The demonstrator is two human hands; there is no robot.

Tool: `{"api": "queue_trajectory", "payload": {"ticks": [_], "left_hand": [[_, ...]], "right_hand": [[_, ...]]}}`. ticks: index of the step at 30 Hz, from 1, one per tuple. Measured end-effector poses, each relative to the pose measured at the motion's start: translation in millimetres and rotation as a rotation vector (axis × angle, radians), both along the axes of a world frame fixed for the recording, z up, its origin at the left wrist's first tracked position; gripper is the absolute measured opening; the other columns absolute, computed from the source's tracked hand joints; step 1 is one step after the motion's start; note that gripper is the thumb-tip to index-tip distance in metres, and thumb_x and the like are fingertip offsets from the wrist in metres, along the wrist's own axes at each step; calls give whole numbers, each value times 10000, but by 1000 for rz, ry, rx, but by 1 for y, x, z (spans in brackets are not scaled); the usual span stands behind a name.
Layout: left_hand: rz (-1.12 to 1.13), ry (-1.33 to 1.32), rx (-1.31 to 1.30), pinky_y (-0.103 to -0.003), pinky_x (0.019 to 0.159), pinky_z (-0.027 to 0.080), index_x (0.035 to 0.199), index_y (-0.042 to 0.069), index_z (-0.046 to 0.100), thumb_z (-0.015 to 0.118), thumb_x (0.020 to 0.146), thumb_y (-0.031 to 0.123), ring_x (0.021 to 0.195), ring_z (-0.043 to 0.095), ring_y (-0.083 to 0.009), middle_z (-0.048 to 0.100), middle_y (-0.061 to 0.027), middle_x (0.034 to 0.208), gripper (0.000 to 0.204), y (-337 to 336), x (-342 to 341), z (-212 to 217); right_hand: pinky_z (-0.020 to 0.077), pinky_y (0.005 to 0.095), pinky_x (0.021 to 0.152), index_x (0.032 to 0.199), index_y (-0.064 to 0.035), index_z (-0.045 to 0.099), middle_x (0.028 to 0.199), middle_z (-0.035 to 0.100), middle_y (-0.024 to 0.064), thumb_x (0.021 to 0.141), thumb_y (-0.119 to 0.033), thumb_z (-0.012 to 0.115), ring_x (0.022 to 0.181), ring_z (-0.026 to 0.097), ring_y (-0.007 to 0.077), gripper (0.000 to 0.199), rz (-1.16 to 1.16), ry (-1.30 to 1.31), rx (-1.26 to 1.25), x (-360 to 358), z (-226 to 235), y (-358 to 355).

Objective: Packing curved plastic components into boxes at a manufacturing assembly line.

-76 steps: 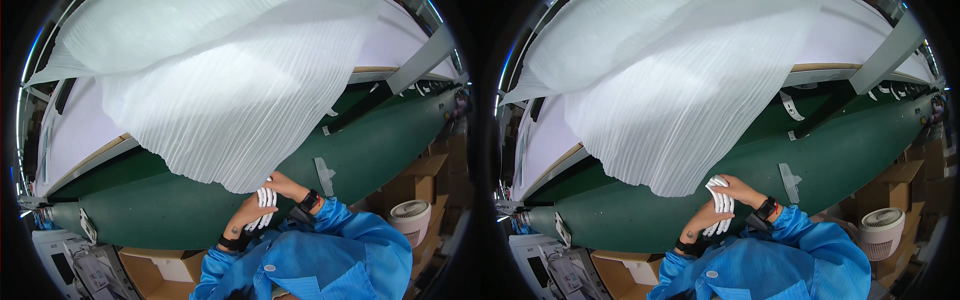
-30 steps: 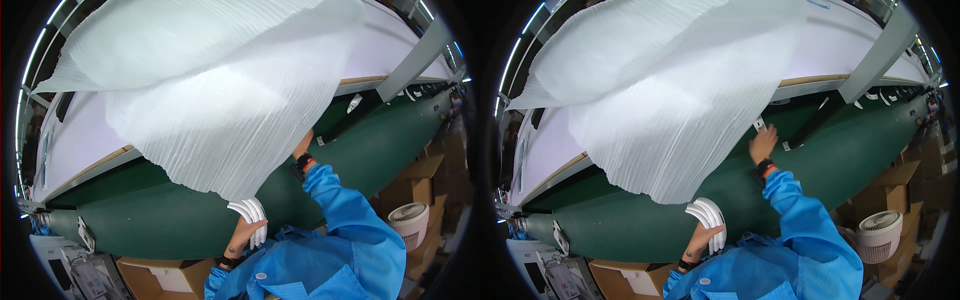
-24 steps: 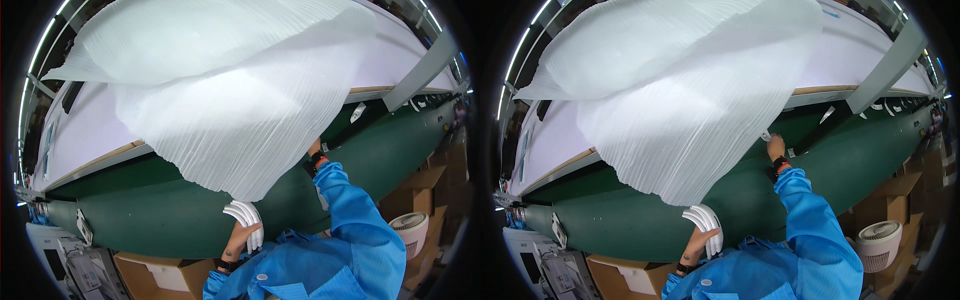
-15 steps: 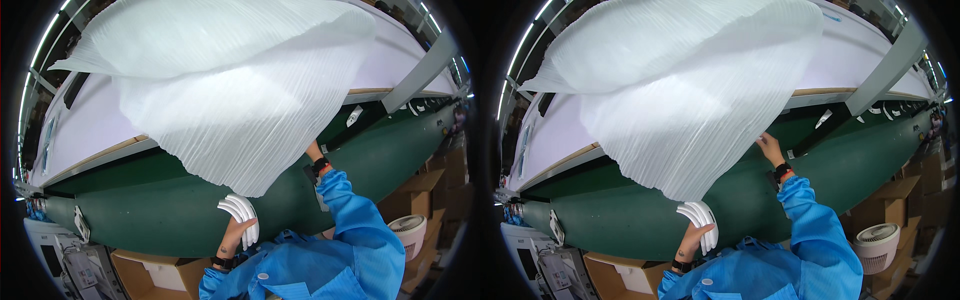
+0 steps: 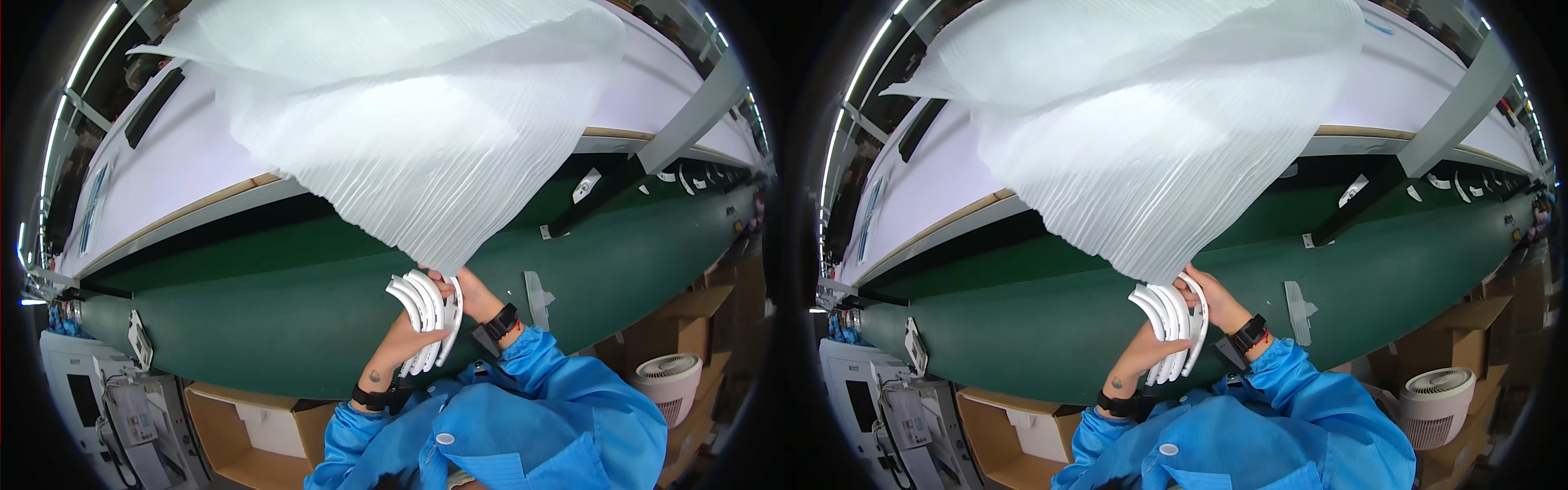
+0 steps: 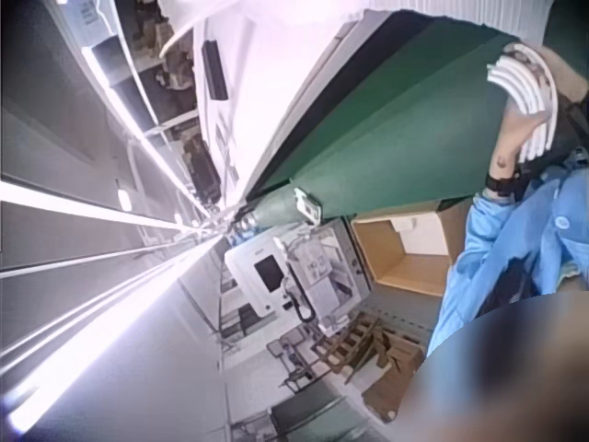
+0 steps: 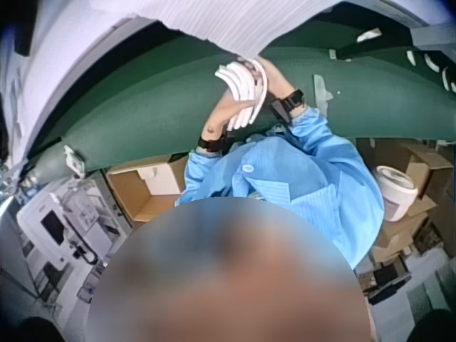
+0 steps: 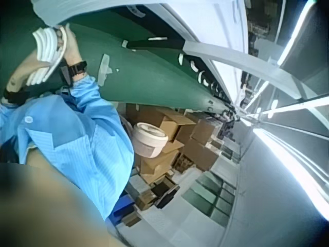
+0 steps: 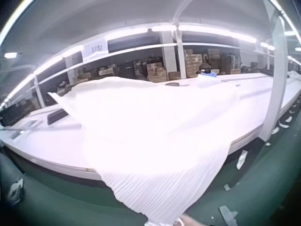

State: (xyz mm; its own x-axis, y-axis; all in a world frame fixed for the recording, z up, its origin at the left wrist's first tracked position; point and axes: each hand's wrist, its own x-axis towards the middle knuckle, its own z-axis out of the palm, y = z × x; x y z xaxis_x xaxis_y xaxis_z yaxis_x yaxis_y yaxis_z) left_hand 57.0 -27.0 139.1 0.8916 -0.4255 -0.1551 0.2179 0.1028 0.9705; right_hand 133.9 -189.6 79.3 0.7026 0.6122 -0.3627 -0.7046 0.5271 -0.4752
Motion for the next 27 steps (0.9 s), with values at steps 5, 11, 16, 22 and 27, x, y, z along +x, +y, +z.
{"api": "queue_trajectory", "payload": {"ticks": [5, 11, 16, 22, 27], "left_hand": [[79, 112, 227, -318, 938, 448, 1322, -15, 392, 739, 715, 60, 1133, 535, -200, 534, -114, 1239, 704, 11, -27, -21], [115, 185, 160, -325, 945, 443, 1335, -19, 381, 750, 713, 99, 1137, 526, -202, 531, -114, 1238, 733, 26, -51, -26], [162, 306, 5, -329, 964, 426, 1338, -23, 382, 736, 733, 120, 1152, 505, -200, 522, -113, 1245, 715, 66, -91, -26], [200, 339, -128, -331, 958, 427, 1324, -21, 398, 728, 763, 145, 1138, 502, -190, 519, -110, 1242, 672, 109, -150, -27], [415, 156, 171, -359, 948, 436, 1316, -39, 378, 740, 764, 200, 1115, 535, -233, 556, -151, 1182, 702, 153, -199, -58]], "right_hand": [[494, 241, 630, 1069, -12, 614, 757, 572, -2, 971, -411, 487, 666, 561, 94, 430, -111, 58, -262, -16, 16, 29], [528, 306, 778, 1097, 5, 602, 971, 648, 93, 970, -424, 479, 862, 628, 151, 464, -36, 100, -377, -41, 5, 60], [528, 322, 819, 1128, -1, 577, 1031, 645, 103, 974, -421, 472, 930, 629, 165, 459, 258, 167, -234, -63, 10, 88], [518, 300, 804, 1151, -21, 569, 1067, 631, 85, 970, -372, 504, 941, 613, 144, 400, 610, 116, -156, -100, -9, 141], [512, 299, 797, 1152, -20, 577, 1062, 633, 74, 951, -321, 540, 929, 611, 147, 364, 695, 49, -307, -133, -13, 208]]}}
